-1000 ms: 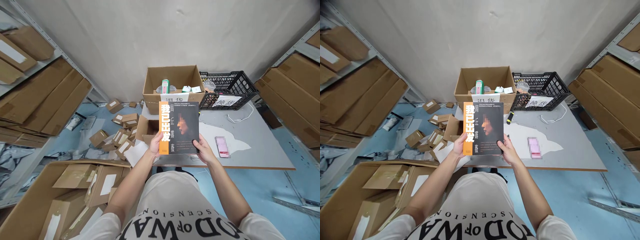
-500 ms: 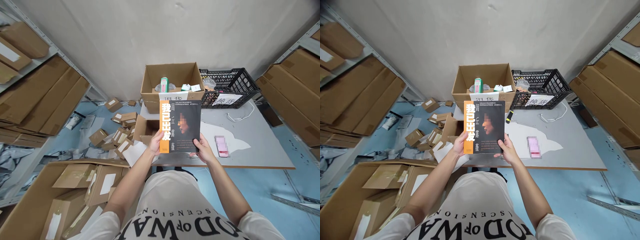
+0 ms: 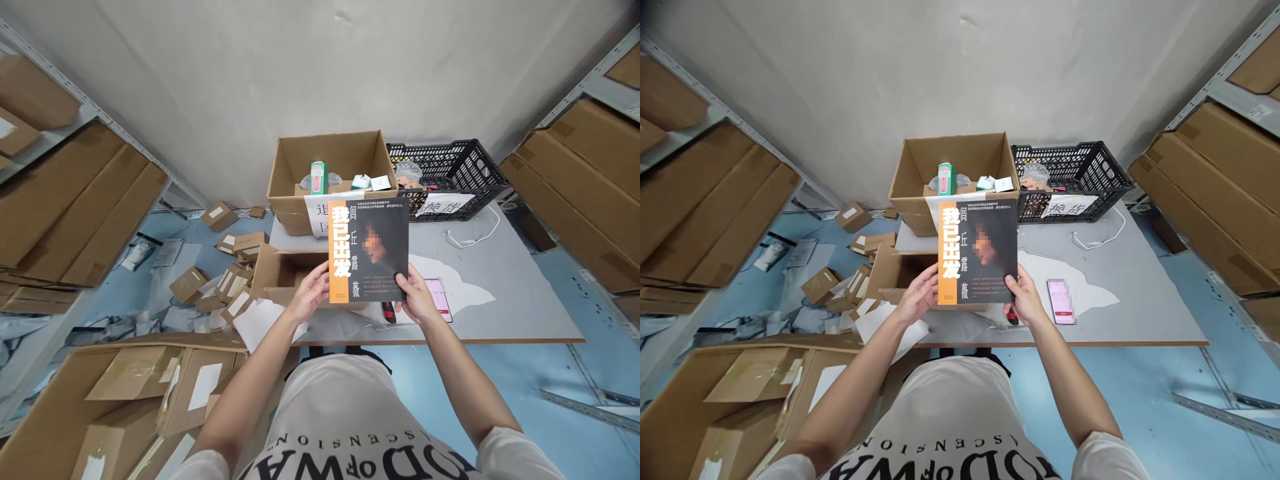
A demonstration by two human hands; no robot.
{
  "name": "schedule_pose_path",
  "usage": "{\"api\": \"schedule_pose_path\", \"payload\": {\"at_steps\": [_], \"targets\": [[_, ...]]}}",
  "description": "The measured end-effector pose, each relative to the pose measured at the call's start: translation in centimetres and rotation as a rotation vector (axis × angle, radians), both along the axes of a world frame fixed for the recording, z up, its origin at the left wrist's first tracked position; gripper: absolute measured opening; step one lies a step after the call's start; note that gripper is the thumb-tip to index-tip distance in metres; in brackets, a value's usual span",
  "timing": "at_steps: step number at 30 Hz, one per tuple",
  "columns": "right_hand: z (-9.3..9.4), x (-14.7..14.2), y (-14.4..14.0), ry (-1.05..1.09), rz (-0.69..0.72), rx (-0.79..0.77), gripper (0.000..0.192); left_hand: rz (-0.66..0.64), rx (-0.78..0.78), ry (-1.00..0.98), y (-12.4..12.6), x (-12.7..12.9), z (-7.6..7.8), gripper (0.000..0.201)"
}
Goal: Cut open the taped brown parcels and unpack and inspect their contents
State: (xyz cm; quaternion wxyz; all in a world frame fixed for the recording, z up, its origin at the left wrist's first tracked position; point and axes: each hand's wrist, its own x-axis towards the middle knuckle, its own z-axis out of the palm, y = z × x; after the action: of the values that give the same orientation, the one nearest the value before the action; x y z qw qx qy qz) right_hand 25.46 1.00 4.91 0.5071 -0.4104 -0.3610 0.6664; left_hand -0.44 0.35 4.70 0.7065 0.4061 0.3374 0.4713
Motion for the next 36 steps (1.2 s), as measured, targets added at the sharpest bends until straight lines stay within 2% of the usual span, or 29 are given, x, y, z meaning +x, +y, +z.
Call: {"api": "schedule_pose_path", "payload": {"at_steps": [4, 7, 9, 14, 19, 23, 28, 32, 36], "targets": [[1.3, 4.5, 5.3, -0.077, -0.147, 0.112, 0.052, 0.117, 0.191, 0.407, -0.6, -0.7, -1.1, 0.048], [2.5, 9.0, 11.2, -0.169, -0.279, 0.2, 0.053, 0.216, 0.384, 0.801, -1.6, -1.2, -2.2, 0.035], [3.2, 12.1, 15.8, -0.245, -0.378, 0.24, 0.052, 0.27, 0.511, 0.984, -2.2, -1.3, -2.8, 0.032], [3.9, 17.8, 27.0, -0.475, -0.561, 0.235, 0.049, 0.372, 0.763, 1.245, -3.2, -0.7, -4.2, 0.03], [1.9, 20.1, 35.3, -0.634, -0.617, 0.128, 0.043, 0.423, 0.77, 1.429, -4.1, -0.2, -4.9, 0.032], [-1.3, 19.9, 39.2, -0.683, -0.56, -0.023, 0.038, 0.437, 0.753, 1.476, -4.5, 0.0, -5.4, 0.033], [-5.0, 18.3, 41.7, -0.67, -0.399, -0.173, 0.034, 0.468, 0.731, 1.489, -4.8, 0.2, -5.8, 0.035], [-6.6, 17.5, 43.1, -0.71, -0.322, -0.216, 0.028, 0.475, 0.722, 1.49, -4.7, 0.3, -6.0, 0.035], [-7.4, 17.6, 44.6, -0.922, -0.26, -0.181, 0.021, 0.474, 0.695, 1.484, -4.4, 0.3, -6.3, 0.037]]}}
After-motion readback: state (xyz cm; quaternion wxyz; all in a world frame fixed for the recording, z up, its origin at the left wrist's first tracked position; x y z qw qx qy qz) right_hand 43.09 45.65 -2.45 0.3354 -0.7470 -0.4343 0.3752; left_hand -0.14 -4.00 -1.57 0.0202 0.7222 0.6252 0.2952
